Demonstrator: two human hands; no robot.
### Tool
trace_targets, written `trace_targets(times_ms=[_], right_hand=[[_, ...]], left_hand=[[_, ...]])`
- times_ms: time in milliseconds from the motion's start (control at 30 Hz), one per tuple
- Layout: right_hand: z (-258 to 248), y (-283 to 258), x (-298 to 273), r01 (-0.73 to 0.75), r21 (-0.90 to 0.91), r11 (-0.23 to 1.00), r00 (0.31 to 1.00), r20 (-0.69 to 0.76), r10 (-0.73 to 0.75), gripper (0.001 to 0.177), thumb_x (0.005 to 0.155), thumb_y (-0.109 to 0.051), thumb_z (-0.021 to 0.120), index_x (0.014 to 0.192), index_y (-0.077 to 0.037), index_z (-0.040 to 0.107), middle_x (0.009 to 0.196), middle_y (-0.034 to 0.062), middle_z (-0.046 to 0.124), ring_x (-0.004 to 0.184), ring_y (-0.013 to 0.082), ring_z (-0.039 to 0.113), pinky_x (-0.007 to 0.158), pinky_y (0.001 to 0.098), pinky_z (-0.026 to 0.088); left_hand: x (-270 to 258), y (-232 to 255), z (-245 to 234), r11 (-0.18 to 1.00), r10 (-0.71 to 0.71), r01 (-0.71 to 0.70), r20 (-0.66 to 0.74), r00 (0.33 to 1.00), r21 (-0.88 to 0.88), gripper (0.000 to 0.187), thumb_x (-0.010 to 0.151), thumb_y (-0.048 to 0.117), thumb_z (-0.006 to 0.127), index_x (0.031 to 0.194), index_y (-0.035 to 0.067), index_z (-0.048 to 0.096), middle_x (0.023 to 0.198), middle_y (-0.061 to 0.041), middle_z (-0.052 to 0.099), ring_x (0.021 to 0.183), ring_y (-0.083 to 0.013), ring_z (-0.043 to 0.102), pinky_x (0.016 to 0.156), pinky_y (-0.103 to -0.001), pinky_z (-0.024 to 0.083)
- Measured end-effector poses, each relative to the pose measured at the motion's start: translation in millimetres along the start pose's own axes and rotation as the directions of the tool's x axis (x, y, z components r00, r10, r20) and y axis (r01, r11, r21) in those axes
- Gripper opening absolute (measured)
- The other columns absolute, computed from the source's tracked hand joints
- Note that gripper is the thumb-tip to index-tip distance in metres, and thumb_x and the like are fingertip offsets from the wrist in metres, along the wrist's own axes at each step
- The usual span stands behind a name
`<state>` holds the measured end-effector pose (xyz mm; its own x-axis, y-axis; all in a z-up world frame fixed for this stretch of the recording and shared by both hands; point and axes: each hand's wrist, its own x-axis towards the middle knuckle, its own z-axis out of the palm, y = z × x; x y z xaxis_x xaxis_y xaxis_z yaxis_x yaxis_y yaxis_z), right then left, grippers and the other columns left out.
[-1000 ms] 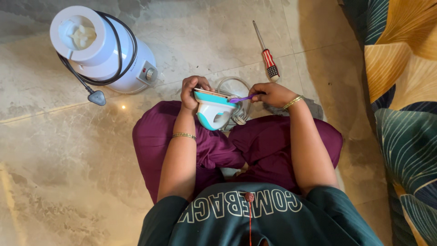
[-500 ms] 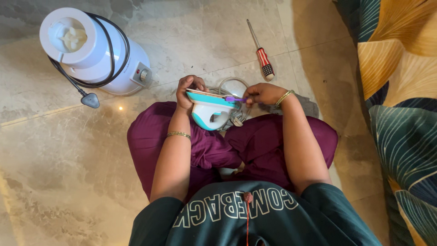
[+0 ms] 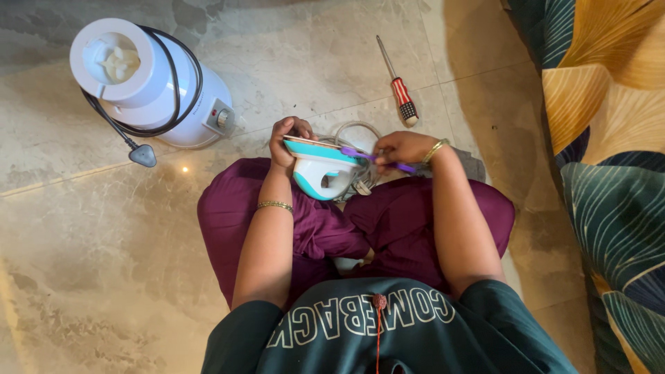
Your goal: The person sits on the floor and cleans a steam iron. They wipe the iron's soleplate and body with a cloth, then use a toothbrush to scrub the soleplate holes and edges.
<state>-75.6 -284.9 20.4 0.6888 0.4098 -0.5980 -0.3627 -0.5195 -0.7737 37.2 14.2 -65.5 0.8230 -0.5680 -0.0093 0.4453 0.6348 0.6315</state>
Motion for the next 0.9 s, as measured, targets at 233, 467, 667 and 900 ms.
trace_targets(times_ms=[233,467,667,900], right_hand=[[10,-4,3,0.084,0.160,0.984,0.990,-0.123,-0.064,0.020,0.094,-0.013,0.067,0.108,0.001,0.070,0.090,0.0050,0.077,0.082,0.0109,0.073,0.078,0.0285,0.060],[41,-56,8,0.202,0.089,0.975,0.967,-0.178,-0.184,0.019,0.097,-0.017,0.069,0.102,0.001,0.071,0.082,0.0040,0.075,0.074,0.0099,0.071,0.070,0.0284,0.058],[42,-70,3,0.144,0.111,0.983,0.954,-0.279,-0.109,0.020,0.094,-0.020,0.071,0.097,0.000,0.071,0.075,0.0056,0.072,0.067,0.0115,0.070,0.063,0.0299,0.057],[58,-81,11,0.314,-0.313,0.896,0.774,-0.461,-0.433,0.025,0.099,-0.028,0.068,0.099,-0.003,0.067,0.074,0.0151,0.062,0.066,0.0279,0.062,0.063,0.0396,0.048]], left_hand=[[0,-1,2,1.000,-0.022,0.022,0.023,0.999,-0.009,0.043,0.096,0.037,0.061,0.073,0.000,0.060,0.076,-0.014,0.062,0.074,-0.0276,0.067,0.072,-0.040,0.055],[-1,5,9,0.988,0.033,-0.046,0.088,0.996,0.148,0.049,0.095,0.041,0.063,0.073,-0.002,0.063,0.076,-0.014,0.064,0.073,-0.0228,0.063,0.071,-0.033,0.051],[1,7,12,0.989,-0.014,0.002,0.079,0.997,0.147,0.047,0.094,0.041,0.065,0.073,-0.001,0.063,0.075,-0.014,0.064,0.069,-0.0225,0.062,0.067,-0.032,0.051],[-3,8,16,0.990,-0.009,0.005,0.024,1.000,0.140,0.047,0.092,0.042,0.064,0.074,-0.002,0.062,0.075,-0.014,0.063,0.071,-0.0270,0.068,0.070,-0.036,0.056]])
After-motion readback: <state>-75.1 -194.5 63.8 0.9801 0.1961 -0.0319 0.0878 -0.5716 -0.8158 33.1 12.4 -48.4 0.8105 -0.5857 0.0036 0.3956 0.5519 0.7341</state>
